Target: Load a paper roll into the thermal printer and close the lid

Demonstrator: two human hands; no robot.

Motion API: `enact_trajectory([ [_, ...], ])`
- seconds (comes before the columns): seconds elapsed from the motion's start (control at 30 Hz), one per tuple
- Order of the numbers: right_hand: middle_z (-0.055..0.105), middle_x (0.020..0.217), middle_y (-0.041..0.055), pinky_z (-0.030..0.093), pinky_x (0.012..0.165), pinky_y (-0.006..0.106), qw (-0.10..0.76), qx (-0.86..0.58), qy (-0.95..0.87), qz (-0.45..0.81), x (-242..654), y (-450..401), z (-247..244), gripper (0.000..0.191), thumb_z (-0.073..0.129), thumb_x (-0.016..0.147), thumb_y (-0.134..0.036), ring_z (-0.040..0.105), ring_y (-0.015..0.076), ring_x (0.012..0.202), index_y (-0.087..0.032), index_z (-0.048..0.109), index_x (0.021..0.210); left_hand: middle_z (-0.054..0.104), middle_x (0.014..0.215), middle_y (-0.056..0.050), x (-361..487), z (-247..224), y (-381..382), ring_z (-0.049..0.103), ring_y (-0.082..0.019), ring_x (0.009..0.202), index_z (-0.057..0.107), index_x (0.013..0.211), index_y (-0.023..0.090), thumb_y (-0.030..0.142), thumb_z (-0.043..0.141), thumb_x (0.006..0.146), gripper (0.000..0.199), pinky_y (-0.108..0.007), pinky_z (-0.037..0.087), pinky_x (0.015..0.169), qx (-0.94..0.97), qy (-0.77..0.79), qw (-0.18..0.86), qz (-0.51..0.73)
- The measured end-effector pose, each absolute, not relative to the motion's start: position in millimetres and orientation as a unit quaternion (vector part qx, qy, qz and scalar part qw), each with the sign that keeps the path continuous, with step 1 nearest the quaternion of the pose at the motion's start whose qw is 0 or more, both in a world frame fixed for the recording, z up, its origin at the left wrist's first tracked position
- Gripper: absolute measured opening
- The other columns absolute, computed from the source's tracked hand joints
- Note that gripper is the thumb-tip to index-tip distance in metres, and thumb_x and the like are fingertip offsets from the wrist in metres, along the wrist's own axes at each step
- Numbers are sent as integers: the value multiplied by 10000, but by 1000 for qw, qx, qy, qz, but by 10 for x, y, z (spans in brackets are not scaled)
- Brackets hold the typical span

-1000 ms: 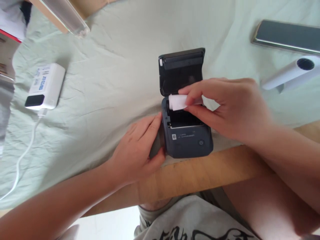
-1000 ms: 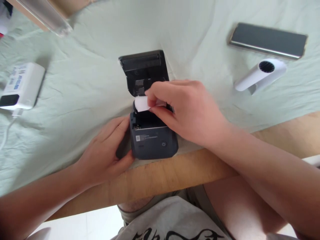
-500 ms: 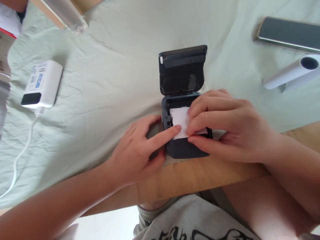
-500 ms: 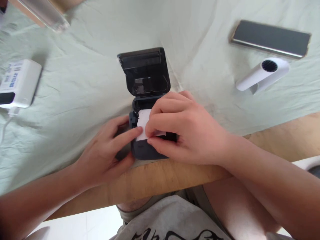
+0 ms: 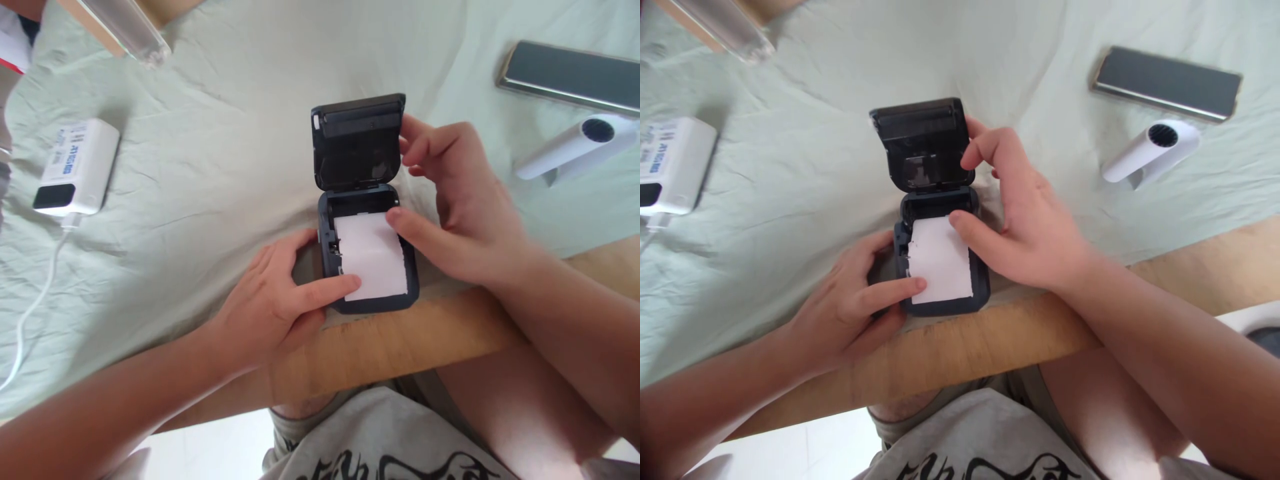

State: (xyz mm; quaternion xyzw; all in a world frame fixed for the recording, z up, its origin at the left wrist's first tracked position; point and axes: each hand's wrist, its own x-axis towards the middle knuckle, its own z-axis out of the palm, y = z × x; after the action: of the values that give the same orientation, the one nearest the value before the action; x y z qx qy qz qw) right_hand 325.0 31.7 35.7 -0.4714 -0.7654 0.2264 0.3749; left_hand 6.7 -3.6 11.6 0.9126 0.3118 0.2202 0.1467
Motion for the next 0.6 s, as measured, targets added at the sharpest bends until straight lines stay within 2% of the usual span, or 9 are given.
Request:
enact_trajectory([
  [0.1, 744, 1579, 105, 609, 1212, 458, 452, -460, -727, 235, 3243, 301, 368, 230, 610, 1089, -329, 720, 243, 1614, -293, 477, 1273, 544, 1876, -100, 61, 113, -40, 746, -404, 1504, 672, 1672, 525, 205, 662, 1150, 613, -637, 697, 1157, 914, 309, 144, 218],
  [0.17, 778, 1474, 92, 614, 1153, 447, 463, -473, -710, 241, 3242, 291, 389, 192, 612, 1111, -375, 771, 244, 1518, -287, 542, 1267, 543, 1865, -114, 61, 97, -37, 734, -419, 1524, 654, 1678, 518, 199, 647, 1159, 609, -648, 688, 1153, 913, 306, 148, 225],
  [0.3, 821, 1495, 85, 591, 1279, 486, 415, -457, -708, 343, 3243, 288, 442, 368, 676, 1144, -596, 769, 265, 1496, -276, 651, 1322, 542, 1868, -117, 58, 58, -15, 751, -437, 1489, 659, 1681, 507, 218, 634, 1166, 591, -648, 682, 1126, 911, 292, 157, 245],
  [0.37, 823, 1504, 95, 598, 1286, 479, 385, -442, -720, 370, 3248, 292, 457, 425, 650, 1164, -646, 777, 268, 1456, -255, 699, 1323, 537, 1881, -114, 53, 48, -4, 754, -439, 1478, 660, 1681, 511, 224, 650, 1160, 595, -650, 676, 1126, 911, 289, 162, 246],
  [0.5, 810, 1503, 99, 657, 1132, 469, 338, -474, -732, 354, 3255, 293, 447, 452, 641, 1154, -652, 778, 294, 1382, -258, 767, 1336, 508, 1913, -113, 51, 47, 2, 729, -436, 1524, 622, 1692, 519, 213, 651, 1156, 617, -665, 669, 1151, 914, 287, 160, 239],
  [0.6, 795, 1512, 104, 675, 1055, 477, 319, -488, -727, 364, 3246, 295, 435, 491, 685, 1109, -642, 778, 299, 1320, -271, 760, 1423, 545, 1875, -138, 78, 54, -8, 737, -426, 1521, 572, 1716, 500, 189, 634, 1148, 650, -659, 684, 1147, 912, 290, 152, 248],
])
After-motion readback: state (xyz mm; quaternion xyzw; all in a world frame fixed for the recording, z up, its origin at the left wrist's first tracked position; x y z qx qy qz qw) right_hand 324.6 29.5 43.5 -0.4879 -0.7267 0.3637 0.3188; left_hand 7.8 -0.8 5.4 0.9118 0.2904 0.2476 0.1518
